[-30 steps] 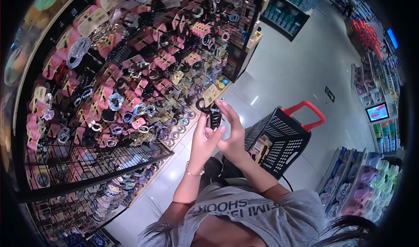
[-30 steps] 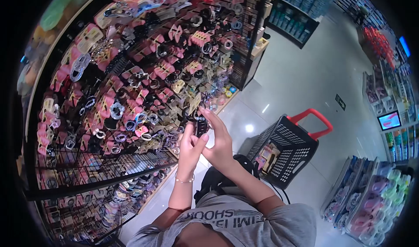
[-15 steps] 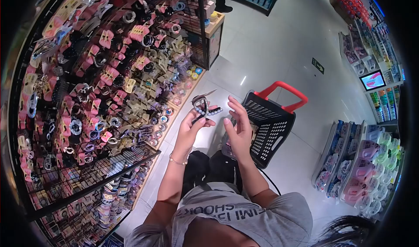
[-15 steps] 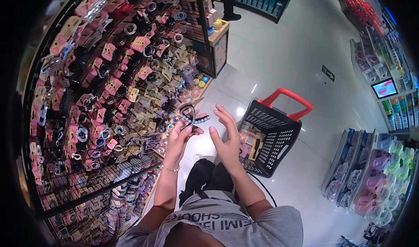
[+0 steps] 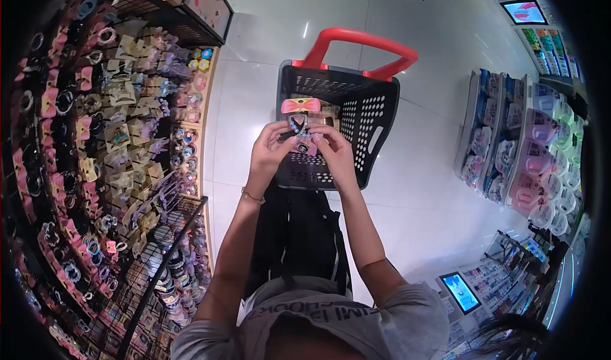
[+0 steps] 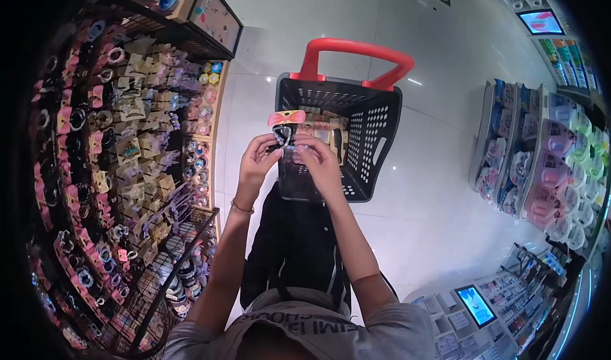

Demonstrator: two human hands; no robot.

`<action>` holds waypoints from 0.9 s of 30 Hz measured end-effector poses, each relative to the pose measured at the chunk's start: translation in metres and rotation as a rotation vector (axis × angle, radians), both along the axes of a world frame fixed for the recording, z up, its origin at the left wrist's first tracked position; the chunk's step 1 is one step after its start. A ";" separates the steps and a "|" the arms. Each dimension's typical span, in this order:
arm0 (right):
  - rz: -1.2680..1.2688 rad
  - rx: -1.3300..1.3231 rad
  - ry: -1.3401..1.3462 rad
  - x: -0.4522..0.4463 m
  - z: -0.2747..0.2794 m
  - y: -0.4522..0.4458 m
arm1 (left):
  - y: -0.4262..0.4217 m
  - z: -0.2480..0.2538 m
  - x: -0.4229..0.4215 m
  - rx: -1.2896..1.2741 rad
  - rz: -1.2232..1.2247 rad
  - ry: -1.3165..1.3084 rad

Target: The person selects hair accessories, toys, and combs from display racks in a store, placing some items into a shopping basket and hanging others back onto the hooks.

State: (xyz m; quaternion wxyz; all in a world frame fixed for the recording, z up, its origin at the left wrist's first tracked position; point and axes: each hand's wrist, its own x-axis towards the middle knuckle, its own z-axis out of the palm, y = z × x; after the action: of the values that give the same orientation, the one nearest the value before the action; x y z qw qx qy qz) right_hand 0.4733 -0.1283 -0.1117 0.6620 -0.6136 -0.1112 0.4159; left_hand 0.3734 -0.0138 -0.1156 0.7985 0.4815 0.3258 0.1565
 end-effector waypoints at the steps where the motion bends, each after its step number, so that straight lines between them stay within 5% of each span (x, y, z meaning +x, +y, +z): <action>1: -0.049 -0.037 0.010 0.003 -0.028 -0.008 | -0.011 -0.028 0.006 0.039 -0.031 0.088; 6: -0.331 -0.132 0.341 0.000 -0.208 -0.071 | -0.071 -0.171 0.022 0.423 -0.282 0.442; 8: -0.253 -0.321 0.341 -0.006 -0.273 -0.098 | -0.094 -0.243 0.014 0.393 -0.277 0.494; 11: -0.085 -0.494 0.216 -0.026 -0.360 -0.123 | -0.123 -0.357 -0.014 0.729 -0.400 0.575; 15: 0.011 -0.492 0.048 -0.052 -0.427 -0.129 | -0.126 -0.423 -0.031 0.744 -0.689 0.861; 18: 0.036 -0.516 -0.052 -0.061 -0.493 -0.130 | -0.121 -0.464 -0.036 0.507 -0.577 0.836; 23: 0.122 -0.606 -0.476 -0.022 -0.520 -0.093 | -0.087 -0.479 0.002 1.023 -0.713 0.804; 27: 0.174 -0.595 -0.602 0.010 -0.534 -0.058 | -0.072 -0.508 0.025 1.092 -0.635 0.905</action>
State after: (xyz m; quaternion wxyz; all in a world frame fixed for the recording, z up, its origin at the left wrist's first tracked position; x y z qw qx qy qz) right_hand 0.4833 -0.1866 -0.6461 0.3569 -0.8599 -0.2259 0.2865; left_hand 0.3980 -0.0859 -0.6239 0.2439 0.8940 0.3432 -0.1532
